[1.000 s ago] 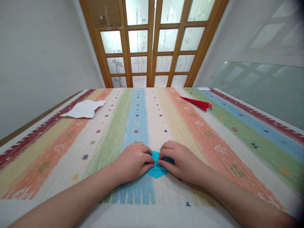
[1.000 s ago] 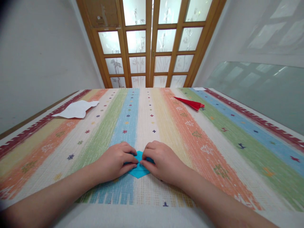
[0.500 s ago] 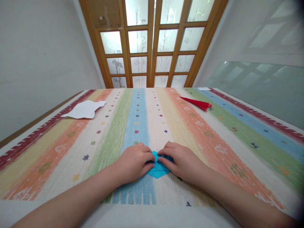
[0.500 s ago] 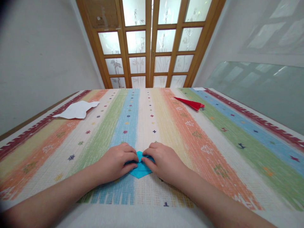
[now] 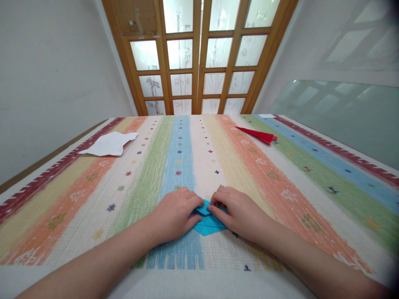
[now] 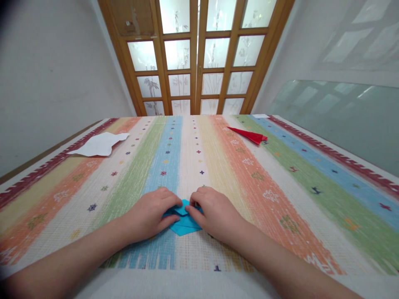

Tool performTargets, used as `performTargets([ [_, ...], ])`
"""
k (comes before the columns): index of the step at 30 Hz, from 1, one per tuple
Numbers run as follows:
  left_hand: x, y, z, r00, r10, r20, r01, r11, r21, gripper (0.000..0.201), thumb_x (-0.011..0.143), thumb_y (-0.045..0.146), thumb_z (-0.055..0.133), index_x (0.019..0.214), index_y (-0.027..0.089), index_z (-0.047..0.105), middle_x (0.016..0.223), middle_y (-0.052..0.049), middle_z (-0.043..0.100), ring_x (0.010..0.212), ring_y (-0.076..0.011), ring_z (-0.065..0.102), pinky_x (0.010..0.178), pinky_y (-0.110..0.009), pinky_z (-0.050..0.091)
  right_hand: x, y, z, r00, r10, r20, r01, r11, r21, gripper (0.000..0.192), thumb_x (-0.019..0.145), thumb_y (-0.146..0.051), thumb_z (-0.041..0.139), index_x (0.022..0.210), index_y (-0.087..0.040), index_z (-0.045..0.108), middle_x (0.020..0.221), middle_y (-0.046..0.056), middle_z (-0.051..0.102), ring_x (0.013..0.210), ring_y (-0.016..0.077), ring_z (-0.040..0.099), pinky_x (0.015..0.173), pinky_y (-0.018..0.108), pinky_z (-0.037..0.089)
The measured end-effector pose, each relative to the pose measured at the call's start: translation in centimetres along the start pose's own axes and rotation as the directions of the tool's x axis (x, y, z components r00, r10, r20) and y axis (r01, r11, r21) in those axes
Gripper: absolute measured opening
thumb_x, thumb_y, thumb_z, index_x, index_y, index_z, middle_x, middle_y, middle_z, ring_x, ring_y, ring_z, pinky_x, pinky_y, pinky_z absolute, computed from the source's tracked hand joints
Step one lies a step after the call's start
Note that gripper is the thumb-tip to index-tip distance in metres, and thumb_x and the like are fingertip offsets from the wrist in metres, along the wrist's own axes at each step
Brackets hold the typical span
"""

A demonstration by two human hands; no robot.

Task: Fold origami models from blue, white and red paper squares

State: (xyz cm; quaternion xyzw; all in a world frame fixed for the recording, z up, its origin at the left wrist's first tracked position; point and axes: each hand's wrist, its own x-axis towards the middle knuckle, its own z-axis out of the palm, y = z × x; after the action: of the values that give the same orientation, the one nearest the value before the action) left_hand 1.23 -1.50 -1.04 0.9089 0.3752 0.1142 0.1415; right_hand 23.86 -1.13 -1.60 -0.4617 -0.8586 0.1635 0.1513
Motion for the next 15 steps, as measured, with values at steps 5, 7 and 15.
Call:
performTargets([
  [5, -0.09, -0.05, 0.11, 1.000, -0.019, -0.016, 0.019, 1.000, 0.002, 0.025, 0.090, 0.028, 0.068, 0.113, 0.019, 0.063, 0.105, -0.008, 0.069, 0.101, -0.0271, 0.060, 0.085, -0.040, 0.049, -0.07, -0.19, -0.20, 0.999, -0.047, -0.004, 0.048, 0.998, 0.034, 0.011, 0.090, -0.025, 0.068, 0.082, -0.019, 0.063, 0.084, 0.004, 0.062, 0.081, 0.0185, 0.057, 0.069, 0.029, 0.040],
  [7, -0.07, -0.14, 0.19, 1.000, -0.012, -0.020, 0.012, 1.000, 0.010, 0.023, 0.090, 0.029, 0.067, 0.111, 0.019, 0.063, 0.104, -0.007, 0.068, 0.101, -0.0268, 0.059, 0.086, -0.040, 0.048, -0.09, -0.27, -0.23, 0.998, -0.057, 0.002, 0.057, 0.998, 0.038, 0.012, 0.089, -0.025, 0.068, 0.082, -0.018, 0.062, 0.086, 0.004, 0.062, 0.082, 0.0186, 0.056, 0.070, 0.029, 0.040],
  [15, 0.07, -0.31, 0.09, 0.998, -0.009, -0.054, 0.009, 1.000, -0.004, 0.025, 0.088, 0.034, 0.070, 0.106, 0.017, 0.065, 0.109, -0.009, 0.066, 0.105, -0.0275, 0.058, 0.092, -0.042, 0.049, -0.01, -0.33, -0.24, 0.997, -0.073, 0.021, 0.072, 0.995, 0.072, 0.007, 0.092, -0.021, 0.065, 0.087, -0.019, 0.060, 0.089, 0.004, 0.062, 0.086, 0.0191, 0.057, 0.075, 0.030, 0.042],
])
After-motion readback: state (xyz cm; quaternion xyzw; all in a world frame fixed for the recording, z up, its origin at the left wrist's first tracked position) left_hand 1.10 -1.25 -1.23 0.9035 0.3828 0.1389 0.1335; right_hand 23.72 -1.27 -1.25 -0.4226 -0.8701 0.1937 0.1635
